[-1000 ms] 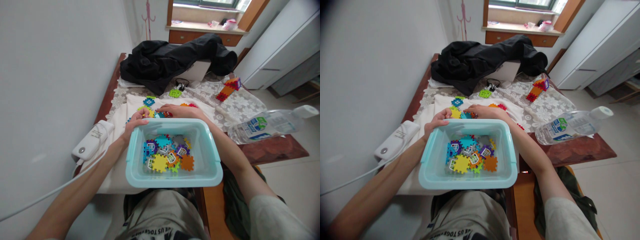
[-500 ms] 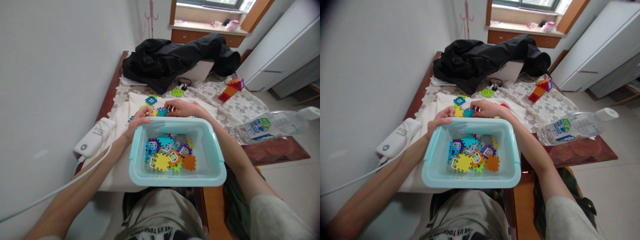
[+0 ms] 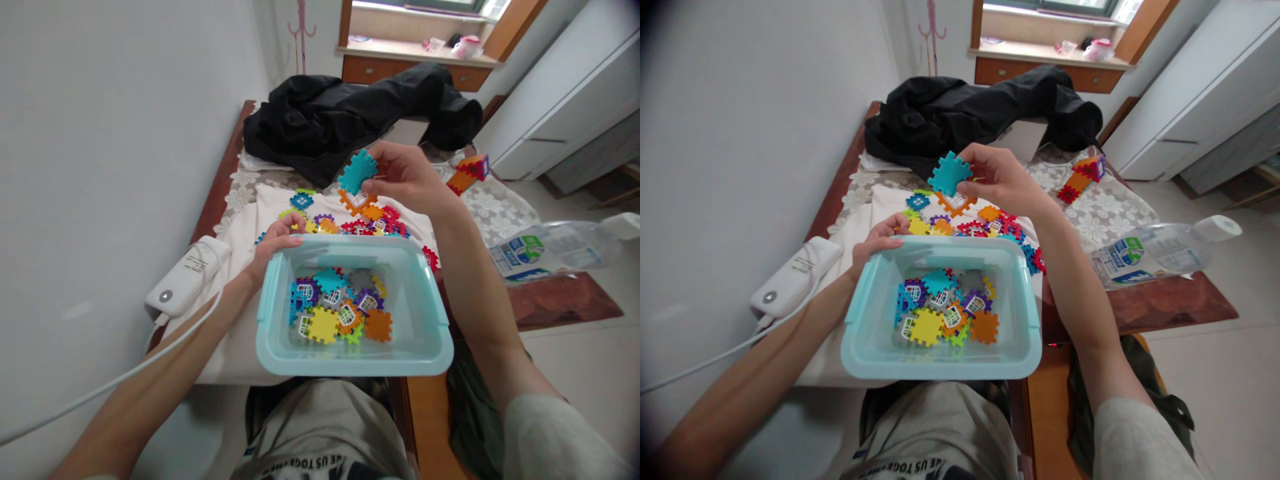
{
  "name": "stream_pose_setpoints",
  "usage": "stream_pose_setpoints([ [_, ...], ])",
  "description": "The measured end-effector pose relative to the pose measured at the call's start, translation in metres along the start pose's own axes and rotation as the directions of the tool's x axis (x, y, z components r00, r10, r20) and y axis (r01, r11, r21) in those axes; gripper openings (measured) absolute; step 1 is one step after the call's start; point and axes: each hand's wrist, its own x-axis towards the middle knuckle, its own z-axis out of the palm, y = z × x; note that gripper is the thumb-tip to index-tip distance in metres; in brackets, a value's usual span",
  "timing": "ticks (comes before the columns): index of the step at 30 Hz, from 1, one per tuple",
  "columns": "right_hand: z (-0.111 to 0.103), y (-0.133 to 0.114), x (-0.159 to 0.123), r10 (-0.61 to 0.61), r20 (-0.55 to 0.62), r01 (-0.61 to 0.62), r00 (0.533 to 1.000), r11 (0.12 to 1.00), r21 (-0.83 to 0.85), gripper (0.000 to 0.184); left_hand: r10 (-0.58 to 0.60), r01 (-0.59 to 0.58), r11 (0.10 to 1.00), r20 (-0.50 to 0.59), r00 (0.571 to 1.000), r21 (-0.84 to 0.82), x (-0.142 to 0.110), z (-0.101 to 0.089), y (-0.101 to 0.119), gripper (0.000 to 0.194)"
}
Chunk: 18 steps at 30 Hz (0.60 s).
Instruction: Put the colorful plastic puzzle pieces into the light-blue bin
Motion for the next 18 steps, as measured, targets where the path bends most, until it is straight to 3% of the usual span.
stream_pose_setpoints([
  [2, 0.005, -0.024, -0.006, -0.051, 0.044, 0.047, 0.998, 0.996, 0.074, 0.04, 0.008, -0.008, 1.0, 0.004, 1.0, 0.013, 0.0, 0.0, 0.001, 0.036],
  [4, 0.011, -0.041, -0.01, -0.06, 0.186, 0.044, 0.981, 0.995, 0.086, 0.038, 0.02, -0.02, 0.999, 0.0, 1.0, 0.031, 0.0, 0.0, 0.001, 0.034],
  [7, 0.015, -0.042, -0.008, -0.044, 0.358, 0.04, 0.933, 0.999, 0.018, 0.032, 0.026, -0.025, 0.999, -0.025, 0.999, 0.038, 0.001, 0.0, 0.001, 0.034],
  [13, 0.024, 0.022, 0.004, 0.074, 0.212, -0.021, 0.974, 0.97, -0.244, 0.031, 0.022, -0.022, 0.999, -0.012, 1.0, 0.038, 0.001, -0.001, 0.001, 0.034],
  [18, 0.046, 0.058, 0.002, 0.17, 0.348, -0.02, 0.922, 0.918, -0.395, 0.049, -0.001, 0.001, 1.0, 0.01, 1.0, 0.019, 0.002, -0.001, 0.002, 0.035],
])
